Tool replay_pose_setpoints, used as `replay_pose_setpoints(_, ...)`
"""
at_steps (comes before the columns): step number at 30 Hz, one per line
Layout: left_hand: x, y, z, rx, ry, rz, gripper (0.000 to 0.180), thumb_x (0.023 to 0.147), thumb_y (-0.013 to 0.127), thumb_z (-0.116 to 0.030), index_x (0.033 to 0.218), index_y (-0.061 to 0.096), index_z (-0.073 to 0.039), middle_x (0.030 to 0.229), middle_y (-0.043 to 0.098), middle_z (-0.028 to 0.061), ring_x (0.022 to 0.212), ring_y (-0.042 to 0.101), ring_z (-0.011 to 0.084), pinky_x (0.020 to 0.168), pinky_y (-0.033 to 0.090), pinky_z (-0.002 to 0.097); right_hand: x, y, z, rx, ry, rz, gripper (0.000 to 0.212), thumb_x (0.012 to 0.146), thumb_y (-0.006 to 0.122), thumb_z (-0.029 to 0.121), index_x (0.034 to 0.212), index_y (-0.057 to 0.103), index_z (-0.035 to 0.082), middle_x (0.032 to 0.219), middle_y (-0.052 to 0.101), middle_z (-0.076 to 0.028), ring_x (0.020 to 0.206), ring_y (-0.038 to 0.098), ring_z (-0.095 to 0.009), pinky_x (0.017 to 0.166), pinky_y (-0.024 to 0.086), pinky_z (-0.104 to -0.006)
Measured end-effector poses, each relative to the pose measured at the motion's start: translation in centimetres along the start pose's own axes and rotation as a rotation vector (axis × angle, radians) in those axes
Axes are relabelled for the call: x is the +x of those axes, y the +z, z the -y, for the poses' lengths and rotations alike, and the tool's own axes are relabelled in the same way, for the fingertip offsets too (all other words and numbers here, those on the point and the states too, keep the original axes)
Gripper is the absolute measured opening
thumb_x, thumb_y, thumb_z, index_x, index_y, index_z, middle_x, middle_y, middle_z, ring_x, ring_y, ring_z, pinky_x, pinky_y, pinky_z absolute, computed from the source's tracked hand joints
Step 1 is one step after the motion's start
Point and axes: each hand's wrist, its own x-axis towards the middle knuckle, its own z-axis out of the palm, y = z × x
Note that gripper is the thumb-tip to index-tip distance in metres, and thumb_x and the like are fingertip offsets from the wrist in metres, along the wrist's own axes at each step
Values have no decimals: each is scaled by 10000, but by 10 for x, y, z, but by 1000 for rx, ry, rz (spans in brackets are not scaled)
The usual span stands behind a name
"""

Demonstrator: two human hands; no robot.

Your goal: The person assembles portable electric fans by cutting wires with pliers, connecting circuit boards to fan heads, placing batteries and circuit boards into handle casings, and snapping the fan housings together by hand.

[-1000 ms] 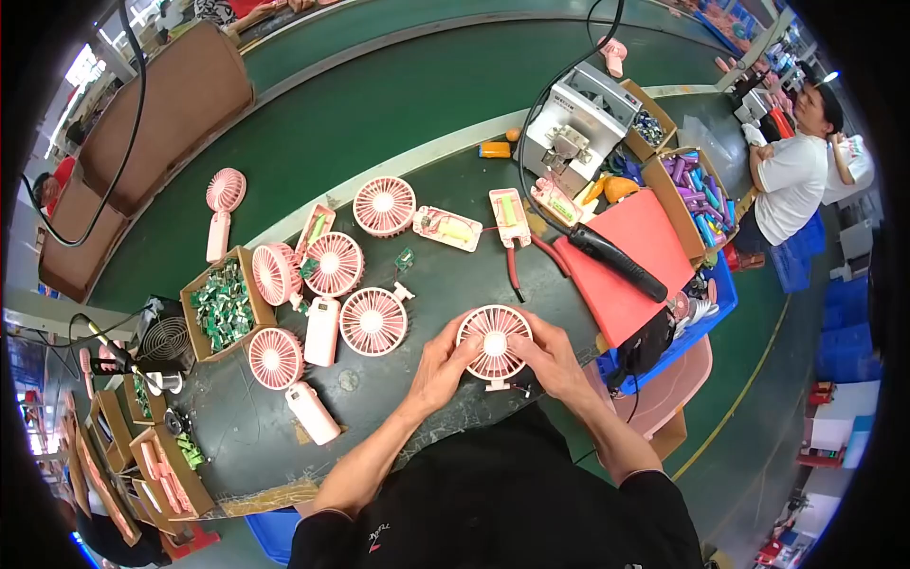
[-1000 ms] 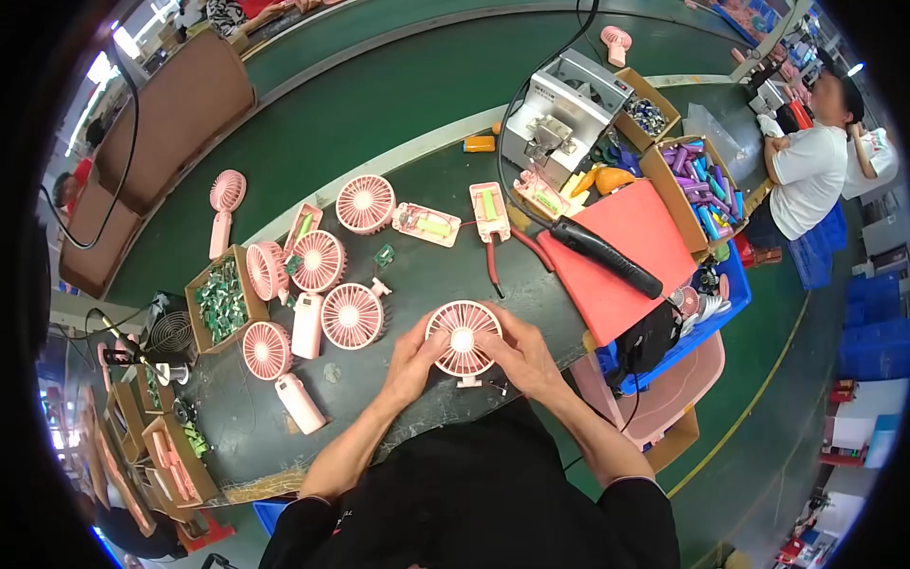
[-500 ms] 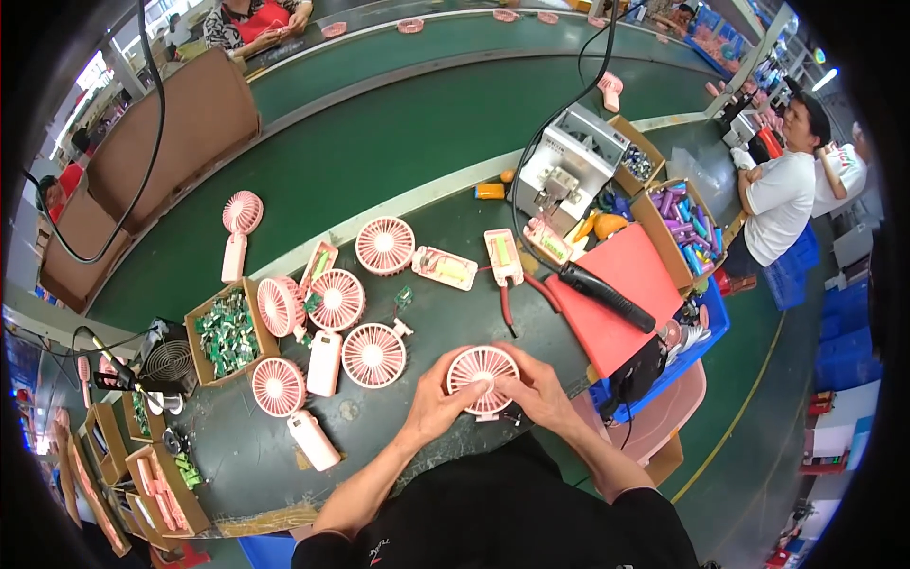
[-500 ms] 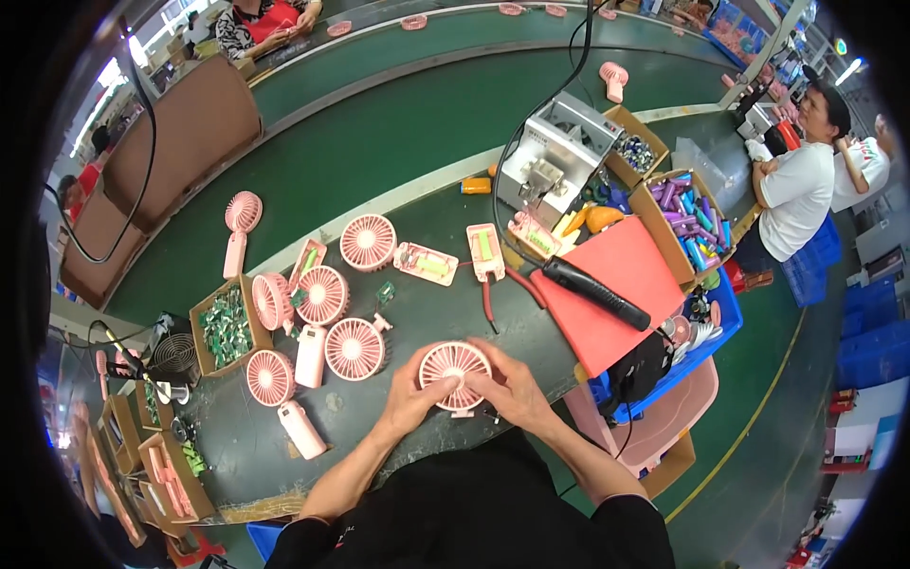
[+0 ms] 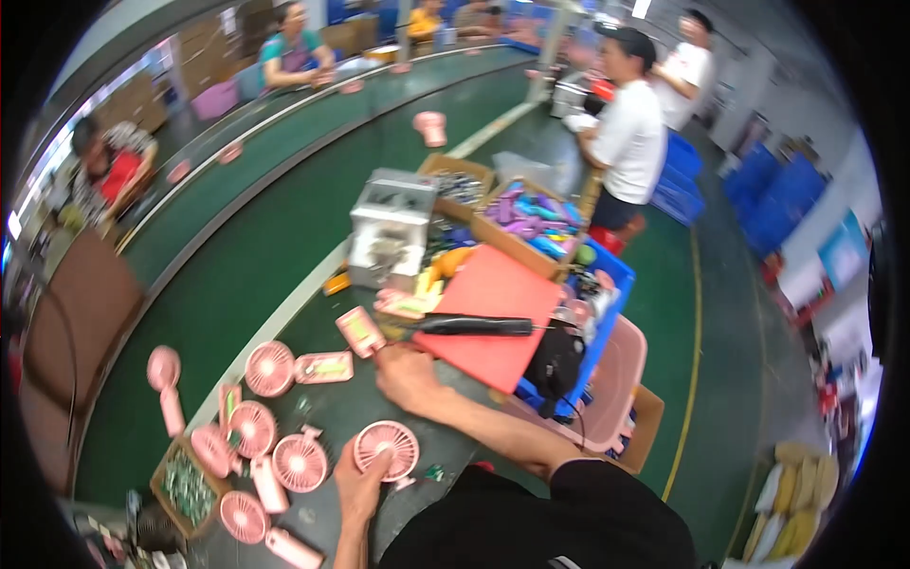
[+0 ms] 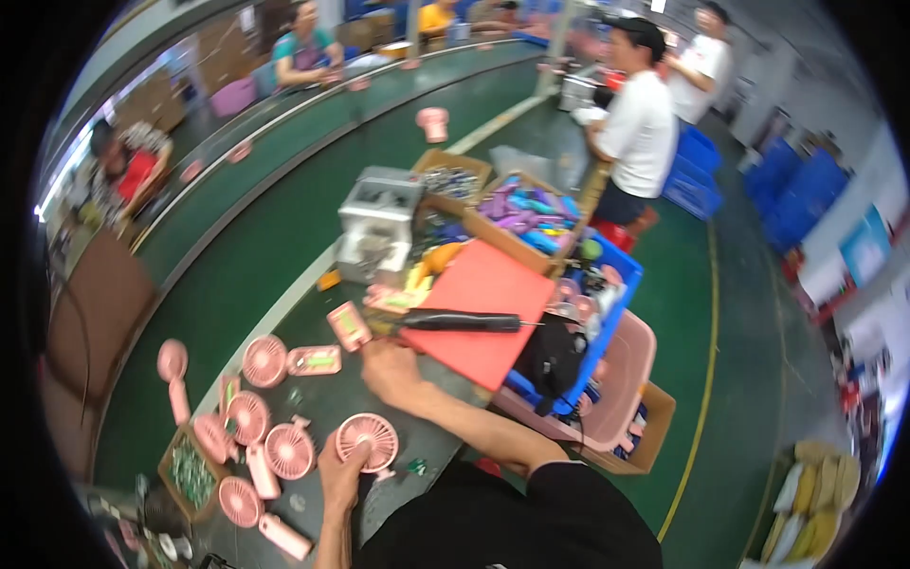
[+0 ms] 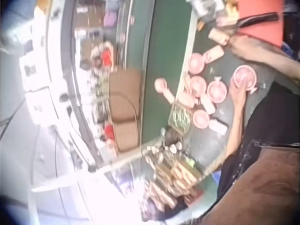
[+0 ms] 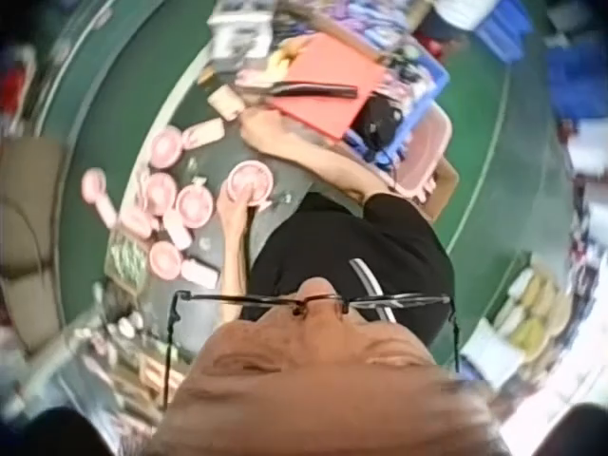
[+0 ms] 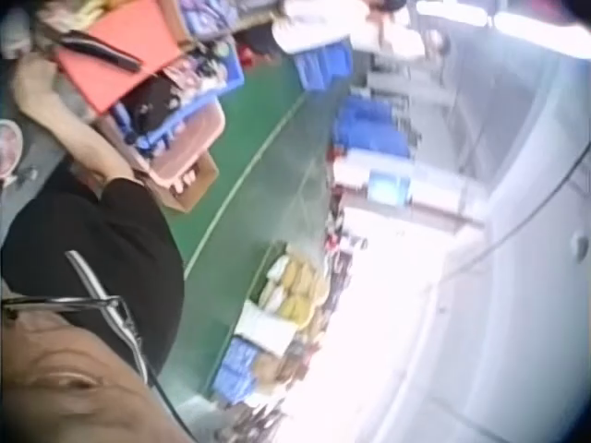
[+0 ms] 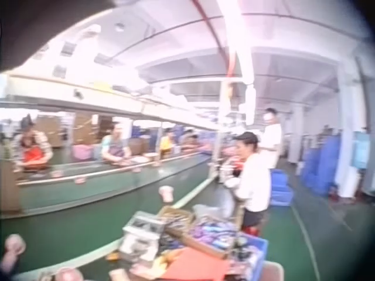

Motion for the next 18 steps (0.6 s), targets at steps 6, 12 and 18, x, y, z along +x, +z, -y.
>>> replay_pose_setpoints(6,-6,12,-15,-18,-23,79,490,827,726,-144,1226,539,70,1075,659,125,946,623,166,875,497,304,-1,-82,-6,54,-180,284,135,816,546,76,859,534,-52,642,599,-246,641,624,-430,581,487,-517)
replay_pose_setpoints(12,2,14,-19,122,44,93,491,824,719,-146,1226,537,68,1075,658,136,940,631,181,861,501,302,15,-129,0,52,-244,593,176,798,539,63,897,527,-83,738,625,-284,707,633,-444,617,481,-513)
replay_pose_setpoints(18,5,18,-15,87,51,-14,499,844,707,-144,1244,510,81,1072,649,153,946,630,185,848,508,302,-39,-133,-36,423,72,337,451,841,691,331,1122,563,2,720,622,-197,620,617,-352,578,467,-422)
